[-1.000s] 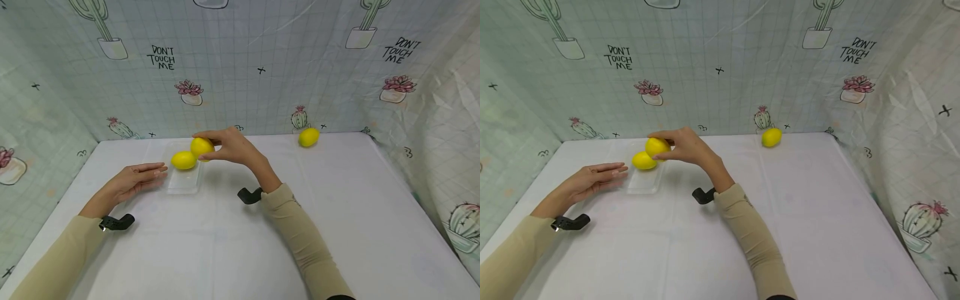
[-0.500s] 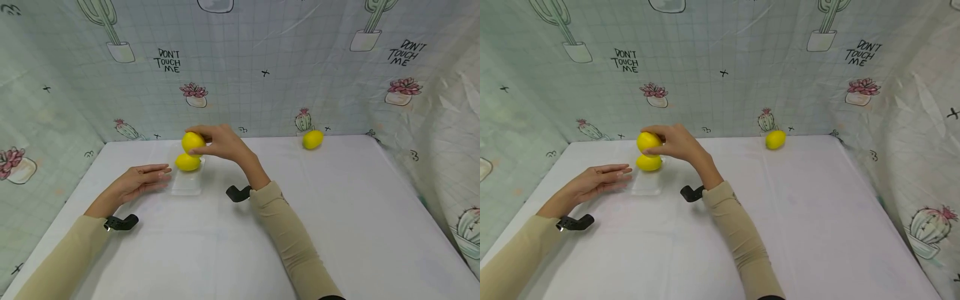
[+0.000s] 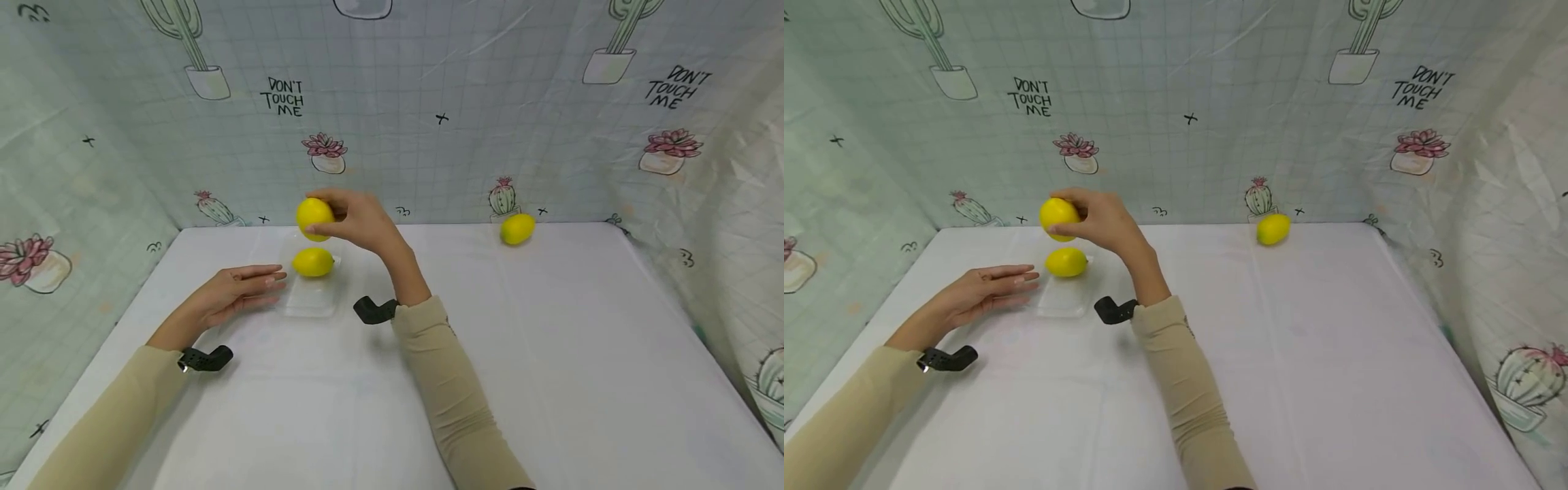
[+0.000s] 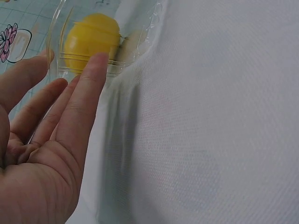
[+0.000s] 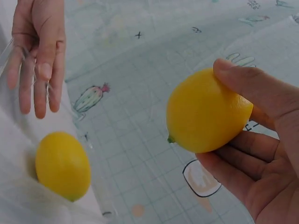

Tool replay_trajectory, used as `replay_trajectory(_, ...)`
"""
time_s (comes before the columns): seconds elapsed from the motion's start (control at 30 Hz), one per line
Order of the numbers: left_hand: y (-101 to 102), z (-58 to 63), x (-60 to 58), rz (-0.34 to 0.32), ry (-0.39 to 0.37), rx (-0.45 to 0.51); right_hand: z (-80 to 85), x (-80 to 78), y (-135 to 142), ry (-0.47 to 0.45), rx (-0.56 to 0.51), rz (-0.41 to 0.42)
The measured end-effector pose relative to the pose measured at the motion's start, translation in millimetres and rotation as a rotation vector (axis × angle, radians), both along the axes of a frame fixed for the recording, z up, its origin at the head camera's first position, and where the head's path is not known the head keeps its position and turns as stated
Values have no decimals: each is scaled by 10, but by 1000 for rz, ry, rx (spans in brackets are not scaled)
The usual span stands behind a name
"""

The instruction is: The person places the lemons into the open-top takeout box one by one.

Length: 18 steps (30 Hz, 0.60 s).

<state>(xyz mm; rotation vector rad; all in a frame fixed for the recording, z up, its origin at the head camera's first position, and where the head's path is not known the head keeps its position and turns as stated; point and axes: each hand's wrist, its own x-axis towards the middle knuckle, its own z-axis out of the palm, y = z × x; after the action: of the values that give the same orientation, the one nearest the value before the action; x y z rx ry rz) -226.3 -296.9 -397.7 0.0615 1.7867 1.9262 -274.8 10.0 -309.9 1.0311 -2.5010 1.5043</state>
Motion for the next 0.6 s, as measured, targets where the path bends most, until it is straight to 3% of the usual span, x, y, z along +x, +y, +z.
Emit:
replay_trajectory(0.33,0,-23,4,32,-32,20,8,-55,-173,-76,35,-26)
replay_trajectory(0.6,32,-11,-46,20,-9,-23,-12,-117,-228,-129,78,-113)
